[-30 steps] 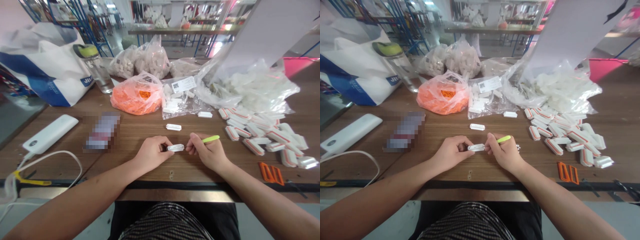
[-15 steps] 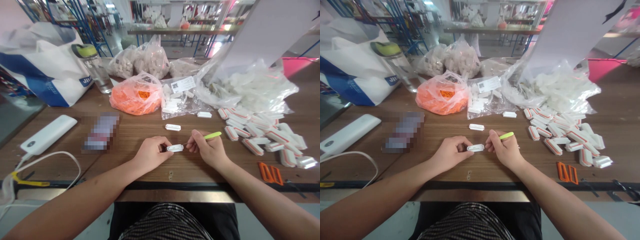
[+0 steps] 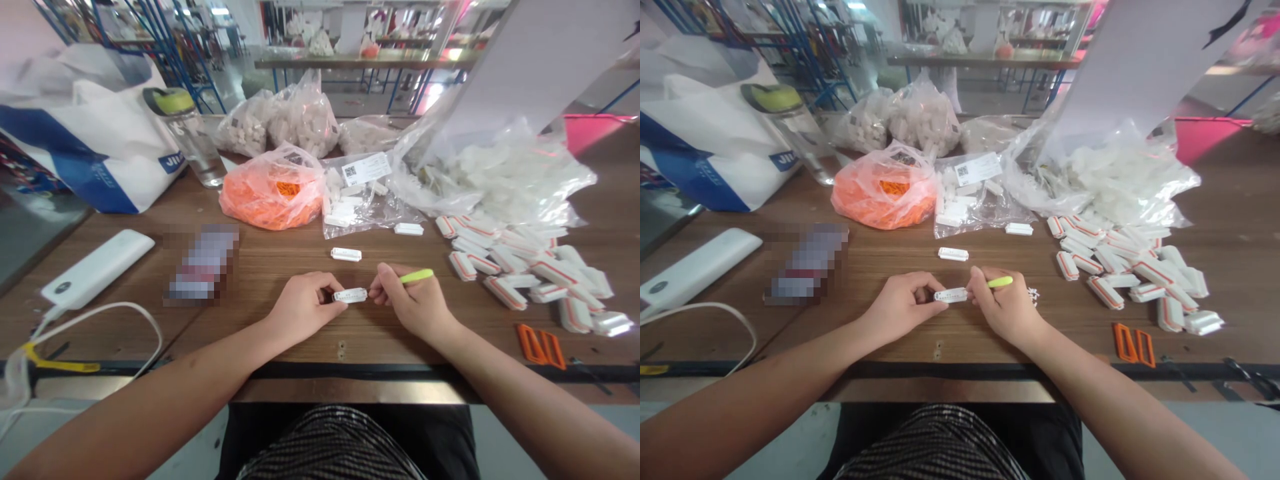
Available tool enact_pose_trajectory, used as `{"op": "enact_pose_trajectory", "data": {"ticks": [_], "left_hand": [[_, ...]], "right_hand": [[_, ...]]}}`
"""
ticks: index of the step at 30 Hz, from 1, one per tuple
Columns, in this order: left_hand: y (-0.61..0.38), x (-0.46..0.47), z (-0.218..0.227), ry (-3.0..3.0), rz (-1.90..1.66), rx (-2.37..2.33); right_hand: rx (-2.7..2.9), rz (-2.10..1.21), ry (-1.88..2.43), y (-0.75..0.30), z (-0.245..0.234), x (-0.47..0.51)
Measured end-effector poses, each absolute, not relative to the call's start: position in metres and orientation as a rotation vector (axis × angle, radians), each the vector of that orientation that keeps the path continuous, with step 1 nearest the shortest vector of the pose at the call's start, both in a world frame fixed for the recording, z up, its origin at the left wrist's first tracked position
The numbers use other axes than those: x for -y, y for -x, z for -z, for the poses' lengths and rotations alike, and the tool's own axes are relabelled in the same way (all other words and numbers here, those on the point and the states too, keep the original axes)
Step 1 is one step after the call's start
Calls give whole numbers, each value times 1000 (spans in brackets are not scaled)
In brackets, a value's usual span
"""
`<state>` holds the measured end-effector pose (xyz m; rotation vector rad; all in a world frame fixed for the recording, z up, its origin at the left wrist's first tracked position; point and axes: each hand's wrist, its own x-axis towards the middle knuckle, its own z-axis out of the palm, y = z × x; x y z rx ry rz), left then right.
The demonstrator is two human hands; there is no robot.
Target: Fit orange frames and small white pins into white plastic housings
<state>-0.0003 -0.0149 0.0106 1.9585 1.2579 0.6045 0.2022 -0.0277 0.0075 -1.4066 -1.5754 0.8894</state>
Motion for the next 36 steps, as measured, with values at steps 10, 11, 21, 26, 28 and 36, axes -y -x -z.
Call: {"op": "enact_pose_trajectory", "data": {"ticks": [10,11,21,26,28,36], "left_hand": [[0,14,-12,-1957,-601,-1260],[0,14,-12,-1957,-603,-1261],[0,14,-13,-1957,-599,-1264],[1,14,-10,-1952,-606,-1263],[1,14,-9,-1965,-618,-1259],[1,14,-10,-1955,-608,-1264]], "right_hand": [[1482,-924,1363,-201,-8,28],[1476,-933,1373,-201,-8,27],[1410,-983,1343,-204,-8,26],[1409,-1001,1368,-202,-8,26],[1406,-1006,1370,-203,-7,25],[1384,-997,1361,-203,-8,24]]}}
